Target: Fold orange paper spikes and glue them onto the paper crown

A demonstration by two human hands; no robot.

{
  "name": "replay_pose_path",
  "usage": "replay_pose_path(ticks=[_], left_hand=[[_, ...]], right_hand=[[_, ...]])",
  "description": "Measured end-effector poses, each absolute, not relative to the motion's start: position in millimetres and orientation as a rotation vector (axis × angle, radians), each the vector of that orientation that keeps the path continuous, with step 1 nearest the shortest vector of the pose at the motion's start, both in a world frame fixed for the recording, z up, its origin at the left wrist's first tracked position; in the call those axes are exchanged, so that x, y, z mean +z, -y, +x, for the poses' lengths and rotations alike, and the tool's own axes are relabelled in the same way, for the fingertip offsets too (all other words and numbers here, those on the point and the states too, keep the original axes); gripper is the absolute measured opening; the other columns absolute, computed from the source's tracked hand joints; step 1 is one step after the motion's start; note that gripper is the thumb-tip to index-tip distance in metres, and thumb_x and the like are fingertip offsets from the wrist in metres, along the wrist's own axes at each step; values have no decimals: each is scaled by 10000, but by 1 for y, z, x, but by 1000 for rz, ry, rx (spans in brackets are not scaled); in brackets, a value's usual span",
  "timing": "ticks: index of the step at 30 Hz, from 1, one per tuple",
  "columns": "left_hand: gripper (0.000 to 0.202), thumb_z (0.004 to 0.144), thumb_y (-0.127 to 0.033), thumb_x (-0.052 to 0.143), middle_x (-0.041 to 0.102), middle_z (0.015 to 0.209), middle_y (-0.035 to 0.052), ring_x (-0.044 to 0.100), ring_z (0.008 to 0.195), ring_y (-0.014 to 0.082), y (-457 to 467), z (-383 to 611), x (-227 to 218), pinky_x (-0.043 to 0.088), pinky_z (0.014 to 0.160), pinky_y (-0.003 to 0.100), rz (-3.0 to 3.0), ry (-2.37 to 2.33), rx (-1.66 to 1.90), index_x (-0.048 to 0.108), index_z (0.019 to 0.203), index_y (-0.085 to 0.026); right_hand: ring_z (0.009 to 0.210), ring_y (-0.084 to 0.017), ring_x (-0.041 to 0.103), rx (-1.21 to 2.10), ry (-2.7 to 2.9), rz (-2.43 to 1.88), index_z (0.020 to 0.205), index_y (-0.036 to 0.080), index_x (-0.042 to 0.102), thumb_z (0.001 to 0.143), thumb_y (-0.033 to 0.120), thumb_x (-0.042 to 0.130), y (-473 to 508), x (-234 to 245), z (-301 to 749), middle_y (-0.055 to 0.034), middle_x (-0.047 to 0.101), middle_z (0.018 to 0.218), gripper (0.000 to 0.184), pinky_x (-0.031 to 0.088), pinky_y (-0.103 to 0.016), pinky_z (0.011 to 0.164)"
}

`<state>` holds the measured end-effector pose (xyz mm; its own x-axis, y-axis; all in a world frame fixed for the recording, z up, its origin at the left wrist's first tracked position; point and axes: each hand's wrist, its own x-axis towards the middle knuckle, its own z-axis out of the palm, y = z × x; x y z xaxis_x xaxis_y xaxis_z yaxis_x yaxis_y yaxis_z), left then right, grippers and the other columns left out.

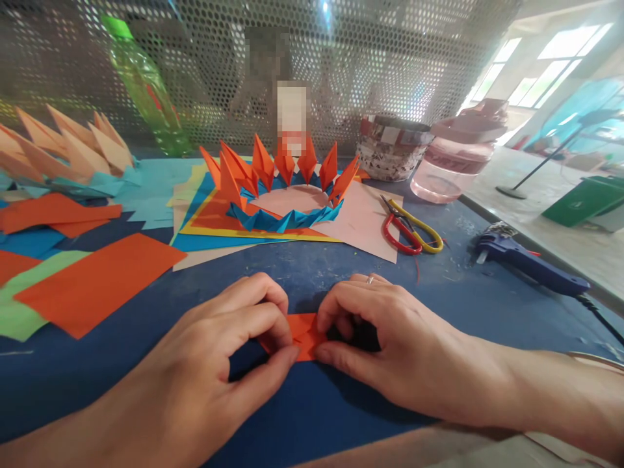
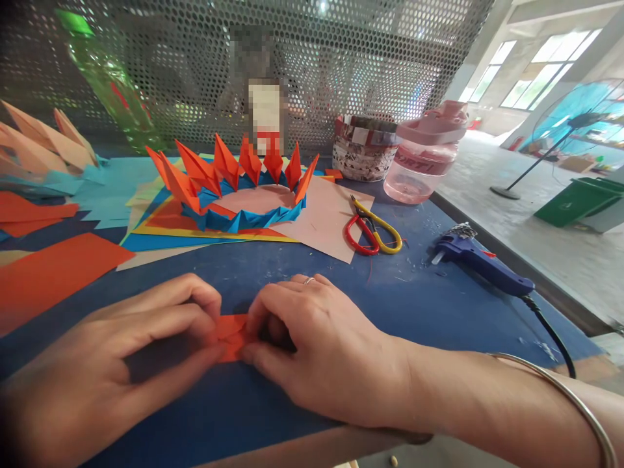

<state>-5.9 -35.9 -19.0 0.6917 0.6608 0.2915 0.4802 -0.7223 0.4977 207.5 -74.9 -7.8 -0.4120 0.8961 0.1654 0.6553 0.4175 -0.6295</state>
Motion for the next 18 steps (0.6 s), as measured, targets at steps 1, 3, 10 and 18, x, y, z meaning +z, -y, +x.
replay_pose_path(ticks=[1, 3, 10, 18], left_hand=[[143, 848, -207, 553, 548, 868, -35, 553, 739, 84, 36, -6, -19, 437, 663, 162, 2516, -891, 648, 573, 708, -229], [147, 850, -205, 550, 542, 878, -36, 548, 739, 80, 37, -5, -20, 430, 666, 163, 2508, -911, 664, 569, 706, -228], [154, 862, -207, 532, 538, 893, -30, 546, 744, 85, 39, -5, -22, 427, 658, 176, 2506, -920, 675, 548, 709, -224], [86, 853, -193, 556, 571, 898, -49, 583, 766, 99, 37, -7, -26, 459, 679, 186, 2543, -908, 695, 529, 890, -267]], right_hand=[[657, -80, 520, 680, 2173, -1315, 841, 180, 617, 814, 169, 673, 74, -8, 208, 48, 609, 718, 64, 386, -221, 674], [622, -67, 505, 716, 2143, -1316, 861, 180, 616, 821, 116, 639, 73, -7, 208, 59, 596, 691, 79, 386, -204, 651], [636, -72, 512, 706, 2132, -1337, 824, 188, 612, 812, 202, 693, 71, -10, 208, 60, 592, 696, 83, 387, -215, 654], [659, -78, 512, 694, 2182, -1327, 894, 197, 591, 815, 204, 702, 72, -9, 209, 62, 596, 736, 136, 385, -218, 641]])
